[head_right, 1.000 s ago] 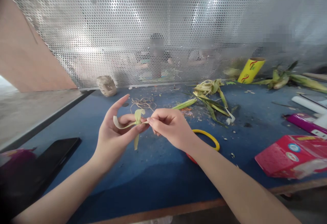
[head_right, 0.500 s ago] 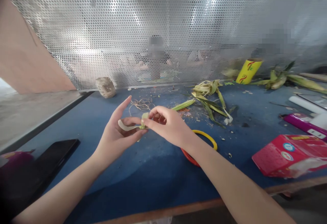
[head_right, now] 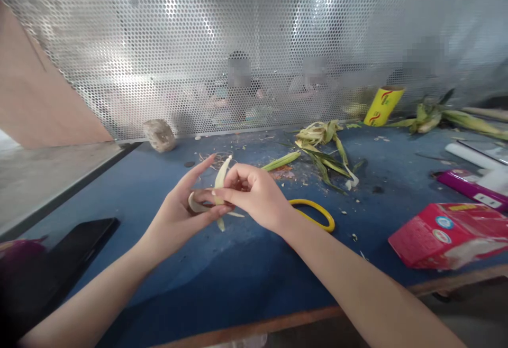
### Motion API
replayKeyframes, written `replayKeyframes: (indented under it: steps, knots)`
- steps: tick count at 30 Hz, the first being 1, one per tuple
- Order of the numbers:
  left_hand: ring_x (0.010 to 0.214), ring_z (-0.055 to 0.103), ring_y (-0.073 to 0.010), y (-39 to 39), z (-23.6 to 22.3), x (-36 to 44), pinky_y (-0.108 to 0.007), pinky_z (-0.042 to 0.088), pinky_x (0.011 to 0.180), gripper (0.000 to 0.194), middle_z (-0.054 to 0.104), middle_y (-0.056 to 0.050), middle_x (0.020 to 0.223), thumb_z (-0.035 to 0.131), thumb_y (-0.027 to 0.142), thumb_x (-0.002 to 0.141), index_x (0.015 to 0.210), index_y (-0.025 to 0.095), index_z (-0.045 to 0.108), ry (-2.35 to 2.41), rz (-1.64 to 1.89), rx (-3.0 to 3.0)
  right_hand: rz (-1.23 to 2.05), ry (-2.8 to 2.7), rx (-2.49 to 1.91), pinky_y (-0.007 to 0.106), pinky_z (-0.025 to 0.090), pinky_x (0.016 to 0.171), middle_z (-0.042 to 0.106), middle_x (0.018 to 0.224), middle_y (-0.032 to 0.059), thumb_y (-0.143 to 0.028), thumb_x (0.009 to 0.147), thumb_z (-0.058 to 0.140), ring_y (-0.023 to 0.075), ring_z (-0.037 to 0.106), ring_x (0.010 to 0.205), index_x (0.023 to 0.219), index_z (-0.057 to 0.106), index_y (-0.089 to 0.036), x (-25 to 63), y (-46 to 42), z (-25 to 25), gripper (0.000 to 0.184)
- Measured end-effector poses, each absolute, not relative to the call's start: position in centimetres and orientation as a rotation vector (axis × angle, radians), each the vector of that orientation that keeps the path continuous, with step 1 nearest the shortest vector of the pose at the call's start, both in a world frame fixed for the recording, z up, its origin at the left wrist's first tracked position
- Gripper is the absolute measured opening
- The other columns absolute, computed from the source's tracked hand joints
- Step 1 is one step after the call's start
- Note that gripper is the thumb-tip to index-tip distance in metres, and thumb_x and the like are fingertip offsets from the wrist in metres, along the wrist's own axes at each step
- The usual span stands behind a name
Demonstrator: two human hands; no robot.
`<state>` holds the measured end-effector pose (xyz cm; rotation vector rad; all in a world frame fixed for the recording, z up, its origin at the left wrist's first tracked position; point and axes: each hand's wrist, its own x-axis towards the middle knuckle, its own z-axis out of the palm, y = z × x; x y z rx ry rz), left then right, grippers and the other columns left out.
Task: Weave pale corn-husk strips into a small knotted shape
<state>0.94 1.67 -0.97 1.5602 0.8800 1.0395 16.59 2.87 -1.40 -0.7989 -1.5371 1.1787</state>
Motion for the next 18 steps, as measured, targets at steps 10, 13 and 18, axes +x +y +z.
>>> replayKeyframes:
  steps: [10, 13, 18]
  knots:
    - [0.072, 0.068, -0.015, 1.5, -1.2, 1.2, -0.028, 0.052, 0.076, 0.086, 0.07, 0.001, 0.067, 0.072, 0.015, 0.067, 0.139, 0.018, 0.024, 0.851, 1.022, 1.384, 1.172, -1.536, -0.793, 0.022, 0.044, 0.052, 0.054, 0.059, -0.0046, -0.036, 0.076, 0.063, 0.0087, 0.052, 0.053, 0.068, 0.051, -0.019, 16.5, 2.9, -1.2, 0.023]
    - [0.076, 0.068, -0.0166, 1.6, -0.9, 1.4, -0.031, 0.052, 0.077, 0.075, 0.07, 0.0, 0.07, 0.069, 0.021, 0.073, 0.137, 0.016, 0.03, 0.881, 1.096, 1.248, 1.248, -1.553, -0.884, 0.025, 0.046, 0.062, 0.059, 0.074, -0.0001, -0.043, 0.084, 0.053, 0.0117, 0.058, 0.068, 0.083, 0.055, -0.019, 16.7, 3.3, -1.5, 0.024]
    - [0.076, 0.067, -0.0162, 1.9, -0.2, 1.2, -0.031, 0.053, 0.071, 0.054, 0.071, -0.005, 0.085, 0.057, 0.018, 0.082, 0.132, 0.013, 0.039, 0.854, 1.227, 1.005, 1.412, -1.636, -0.906, 0.027, 0.048, 0.071, 0.063, 0.103, 0.0053, -0.037, 0.082, 0.058, 0.0157, 0.061, 0.087, 0.103, 0.056, -0.021, 16.4, 3.5, -2.5, 0.026]
